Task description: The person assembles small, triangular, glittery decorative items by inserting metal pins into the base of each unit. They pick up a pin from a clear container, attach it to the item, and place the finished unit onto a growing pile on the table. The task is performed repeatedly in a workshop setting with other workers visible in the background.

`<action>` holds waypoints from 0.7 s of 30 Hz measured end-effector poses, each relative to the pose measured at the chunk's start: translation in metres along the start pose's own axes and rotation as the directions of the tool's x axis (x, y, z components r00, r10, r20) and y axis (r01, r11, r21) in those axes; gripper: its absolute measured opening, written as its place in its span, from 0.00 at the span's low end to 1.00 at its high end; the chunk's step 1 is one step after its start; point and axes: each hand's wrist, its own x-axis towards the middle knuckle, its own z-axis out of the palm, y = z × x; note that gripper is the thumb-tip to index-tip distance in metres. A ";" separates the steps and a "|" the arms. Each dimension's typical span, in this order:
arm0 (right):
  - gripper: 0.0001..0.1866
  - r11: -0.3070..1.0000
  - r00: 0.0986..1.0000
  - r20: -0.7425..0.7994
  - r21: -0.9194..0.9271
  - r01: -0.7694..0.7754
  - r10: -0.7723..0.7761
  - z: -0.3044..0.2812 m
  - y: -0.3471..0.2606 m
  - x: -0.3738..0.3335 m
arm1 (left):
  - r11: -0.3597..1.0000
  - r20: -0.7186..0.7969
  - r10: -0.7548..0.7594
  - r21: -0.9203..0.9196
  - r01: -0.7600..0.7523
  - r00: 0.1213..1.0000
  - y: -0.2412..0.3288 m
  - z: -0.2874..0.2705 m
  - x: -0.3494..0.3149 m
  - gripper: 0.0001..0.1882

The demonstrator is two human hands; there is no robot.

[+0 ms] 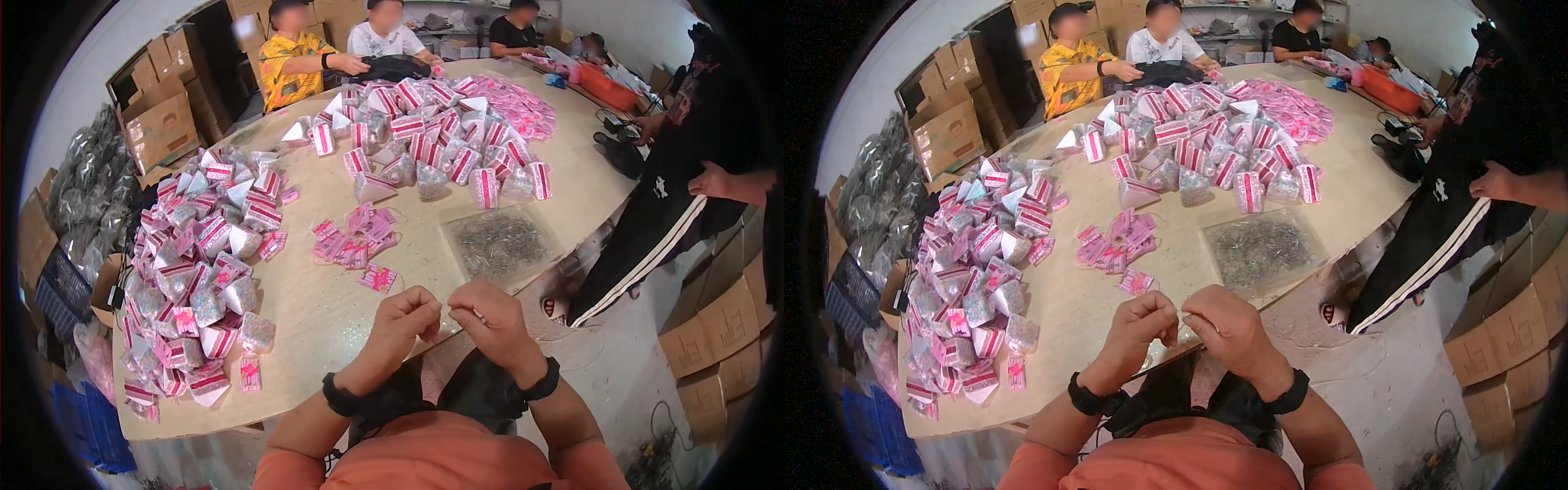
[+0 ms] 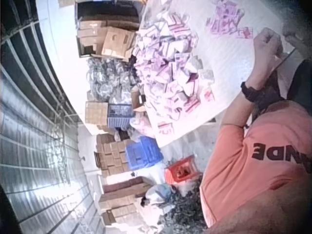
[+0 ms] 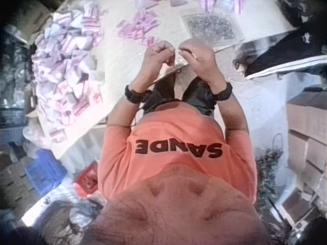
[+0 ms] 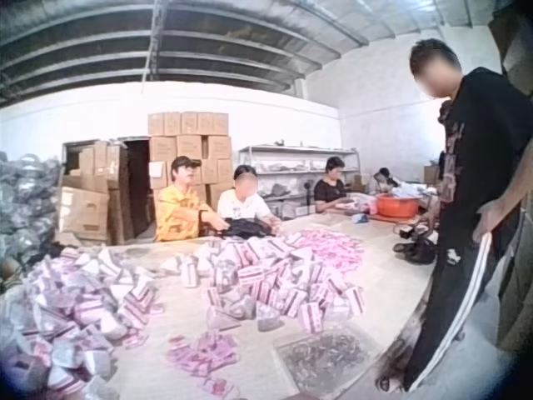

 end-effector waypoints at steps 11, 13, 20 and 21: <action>0.04 0.998 1.000 0.007 0.063 -0.013 0.013 0.009 -0.001 -0.003 | 1.000 0.071 -0.017 0.021 0.015 0.997 -0.007 -0.009 -0.005 0.06; 0.03 0.963 0.984 -0.010 0.205 -0.175 0.180 0.008 0.010 -0.010 | 0.990 0.012 0.018 0.141 -0.020 1.000 -0.001 -0.022 -0.003 0.06; 0.01 0.772 0.852 0.027 0.409 -0.486 0.522 -0.005 0.016 -0.027 | 0.339 -0.132 0.431 0.940 -0.025 0.893 0.018 -0.157 0.058 0.09; 0.01 0.758 0.843 0.053 0.412 -0.506 0.535 -0.003 0.018 -0.029 | 0.288 -0.158 0.446 0.957 0.026 0.881 0.021 -0.173 0.063 0.10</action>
